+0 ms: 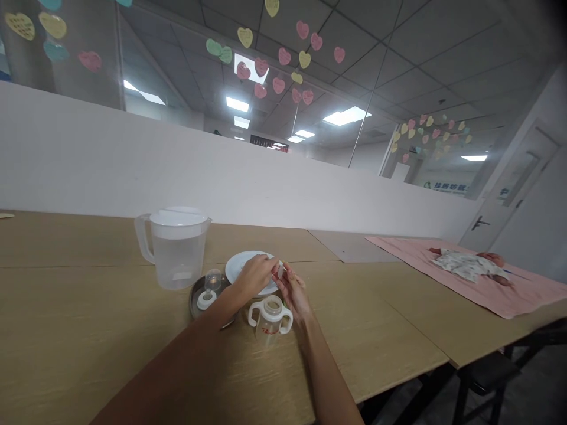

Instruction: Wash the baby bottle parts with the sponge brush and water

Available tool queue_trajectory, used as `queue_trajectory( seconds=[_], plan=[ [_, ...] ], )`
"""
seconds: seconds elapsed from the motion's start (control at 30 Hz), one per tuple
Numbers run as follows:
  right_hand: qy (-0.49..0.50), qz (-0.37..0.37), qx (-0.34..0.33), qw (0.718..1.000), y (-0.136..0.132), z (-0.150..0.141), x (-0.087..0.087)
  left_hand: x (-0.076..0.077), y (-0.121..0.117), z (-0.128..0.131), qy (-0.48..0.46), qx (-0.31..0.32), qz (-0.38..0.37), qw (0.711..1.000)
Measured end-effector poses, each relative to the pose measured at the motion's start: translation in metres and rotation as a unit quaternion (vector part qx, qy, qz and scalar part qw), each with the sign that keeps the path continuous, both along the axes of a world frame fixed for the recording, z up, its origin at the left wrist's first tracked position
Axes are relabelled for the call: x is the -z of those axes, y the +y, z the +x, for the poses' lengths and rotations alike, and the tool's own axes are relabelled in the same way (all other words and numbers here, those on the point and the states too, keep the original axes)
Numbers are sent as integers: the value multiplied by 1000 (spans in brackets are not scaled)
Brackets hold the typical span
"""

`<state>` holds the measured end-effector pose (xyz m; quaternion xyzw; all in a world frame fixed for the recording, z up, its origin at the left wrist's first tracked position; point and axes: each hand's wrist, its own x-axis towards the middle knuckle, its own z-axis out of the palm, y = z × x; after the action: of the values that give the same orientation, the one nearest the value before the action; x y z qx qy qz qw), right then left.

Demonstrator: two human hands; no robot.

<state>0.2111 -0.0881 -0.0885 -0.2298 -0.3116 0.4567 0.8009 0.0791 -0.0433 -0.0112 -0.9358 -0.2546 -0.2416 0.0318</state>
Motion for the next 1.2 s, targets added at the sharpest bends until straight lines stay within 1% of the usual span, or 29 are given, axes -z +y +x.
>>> queue_trajectory(
  seconds=[0.07,0.2,0.3,0.63,0.83,1.0,1.1,1.2],
  plan=[
    [-4,-10,-15,1000,-1,2,-1,1,3,-1,11,2,12,1000],
    [4,-22,-87,996,-7,7,-6,4,5,-2,33,-1,9,999],
    [11,-23,-105,994,-10,10,-7,4,4,-2,36,-6,2,999],
    [32,0,-90,995,-10,11,-8,1,3,-4,30,-21,-7,999],
    [32,17,-99,994,-11,10,-6,4,6,-3,26,-34,-11,999],
    [26,21,-95,995,-10,9,-5,7,9,-2,20,-28,-15,999],
    [19,15,-74,997,-8,8,-3,7,8,-2,14,-18,-16,1000],
    [14,-3,-19,1000,-3,7,2,6,5,0,11,0,-16,1000]
  ],
)
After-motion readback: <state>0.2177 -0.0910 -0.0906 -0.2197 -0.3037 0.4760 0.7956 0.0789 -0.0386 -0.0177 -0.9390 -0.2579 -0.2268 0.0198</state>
